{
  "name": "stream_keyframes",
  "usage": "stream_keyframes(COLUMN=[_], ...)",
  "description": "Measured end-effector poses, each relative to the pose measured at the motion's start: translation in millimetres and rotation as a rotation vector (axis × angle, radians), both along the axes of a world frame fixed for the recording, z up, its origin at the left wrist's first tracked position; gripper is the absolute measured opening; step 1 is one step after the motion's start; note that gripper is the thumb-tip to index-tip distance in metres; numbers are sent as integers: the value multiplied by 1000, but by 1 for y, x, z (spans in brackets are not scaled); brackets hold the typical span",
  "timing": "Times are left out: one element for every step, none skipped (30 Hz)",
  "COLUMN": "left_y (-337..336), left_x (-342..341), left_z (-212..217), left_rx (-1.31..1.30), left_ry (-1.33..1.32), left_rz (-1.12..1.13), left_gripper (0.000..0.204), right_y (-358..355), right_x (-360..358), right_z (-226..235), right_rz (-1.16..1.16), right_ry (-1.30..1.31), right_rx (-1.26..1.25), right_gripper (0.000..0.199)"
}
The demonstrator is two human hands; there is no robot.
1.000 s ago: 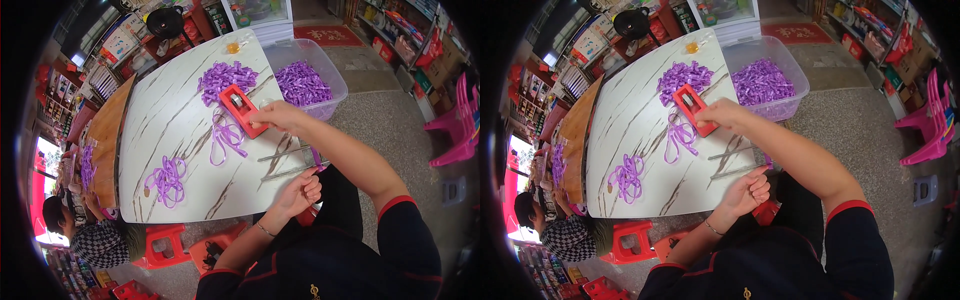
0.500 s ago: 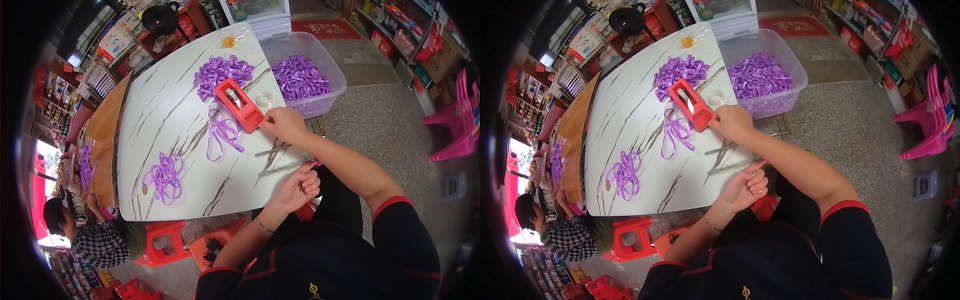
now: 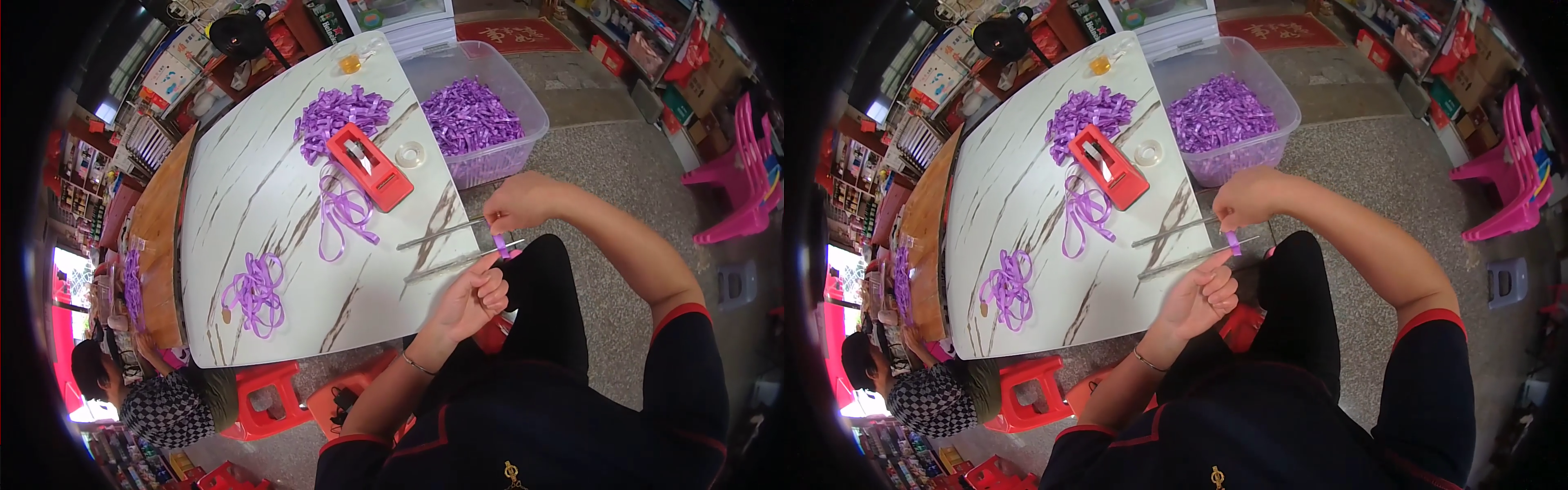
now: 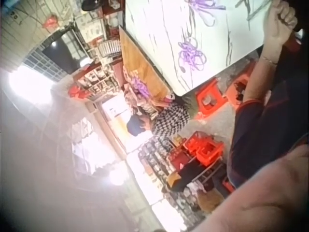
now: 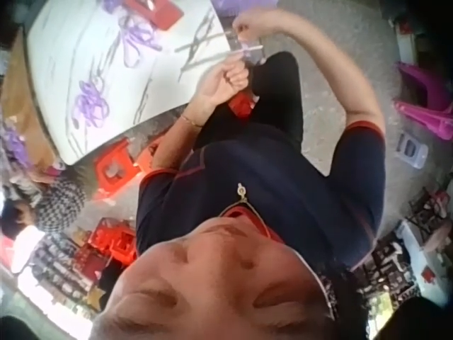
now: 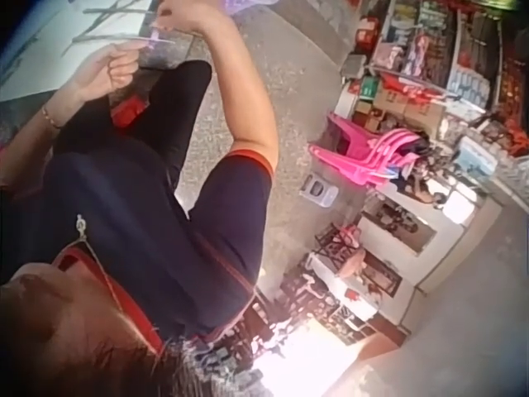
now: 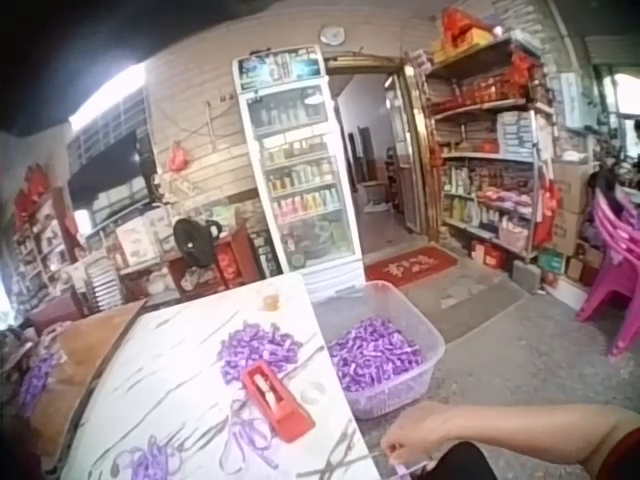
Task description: The person picks up a purple ribbon, wraps it around two metal rods, and ties a knot to form a bow. They then slide the finished bow off the rods and place it onto the table.
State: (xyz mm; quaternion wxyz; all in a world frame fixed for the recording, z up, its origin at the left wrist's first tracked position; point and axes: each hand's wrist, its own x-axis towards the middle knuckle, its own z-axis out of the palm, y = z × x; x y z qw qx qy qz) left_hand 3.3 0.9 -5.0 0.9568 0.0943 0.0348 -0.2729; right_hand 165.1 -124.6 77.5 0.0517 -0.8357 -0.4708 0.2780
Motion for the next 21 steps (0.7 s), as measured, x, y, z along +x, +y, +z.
stream_keyframes(left_y=[0, 0, 0, 0, 0, 0, 0, 0, 0, 0, -1, -1, -1, -1, -2, -1, -1, -1, -1, -1, 0], left_x=[0, 0, 0, 0, -1, -1, -2, -1, -1, -1, -1, -1, -1, 0, 0, 0, 0, 0, 0, 0, 0], left_z=[0, 0, -1, -1, -1, -1, -2, -2, -2, -2, -2, -1, -1, -1, -1, -1, -1, -2, -2, -1, 0], left_rx=[-2, -1, 0, 0, 1, 0, -1, -1, 21, 43, 43, 46, 50, 50, 49, 49, 50, 30, 10, 11, 36], left_ry=[2, 2, 0, -4, -4, -5, -5, -5, -11, -17, -17, -18, -17, -16, -17, -18, -17, -12, -8, -8, -6], left_rz=[1, -1, 0, 1, 0, 7, 15, 14, 17, 18, 16, 15, 14, 12, 12, 13, 12, 14, 18, 18, 22], left_gripper=[45, 45, 44, 43, 43, 42, 42, 42, 41, 40, 40, 40, 41, 41, 41, 42, 42, 43, 44, 44, 44], right_y=[2, 5, 8, 11, 14, 17, 19, 21, 23, 24, 26, 28, 29, 29, 29, 29, 27, 23, 19, 14, 10], right_x=[-2, -4, -7, -9, -10, -10, -12, -13, -15, -17, -19, -20, -21, -21, -21, -20, -19, -17, -15, -14, -13], right_z=[0, 1, 1, 2, 1, -1, -1, -1, 1, 2, 3, 4, 4, 5, 6, 7, 8, 8, 8, 7, 4], right_rz=[25, 23, 14, 5, 3, 11, 19, 18, 15, 11, 9, -5, -19, -21, -40, -58, -59, -65, -69, -70, -125], right_ry=[-73, -73, -110, -147, -147, -171, -195, -195, -227, -259, -259, -279, -299, -297, -310, -324, -322, -351, -381, -381, -369], right_rx=[-41, -40, -86, -132, -131, -170, -209, -209, -231, -253, -254, -283, -311, -312, -314, -315, -314, -283, -251, -250, -193], right_gripper=[20, 20, 21, 22, 22, 22, 22, 22, 23, 24, 24, 27, 30, 30, 32, 35, 35, 38, 41, 41, 44])
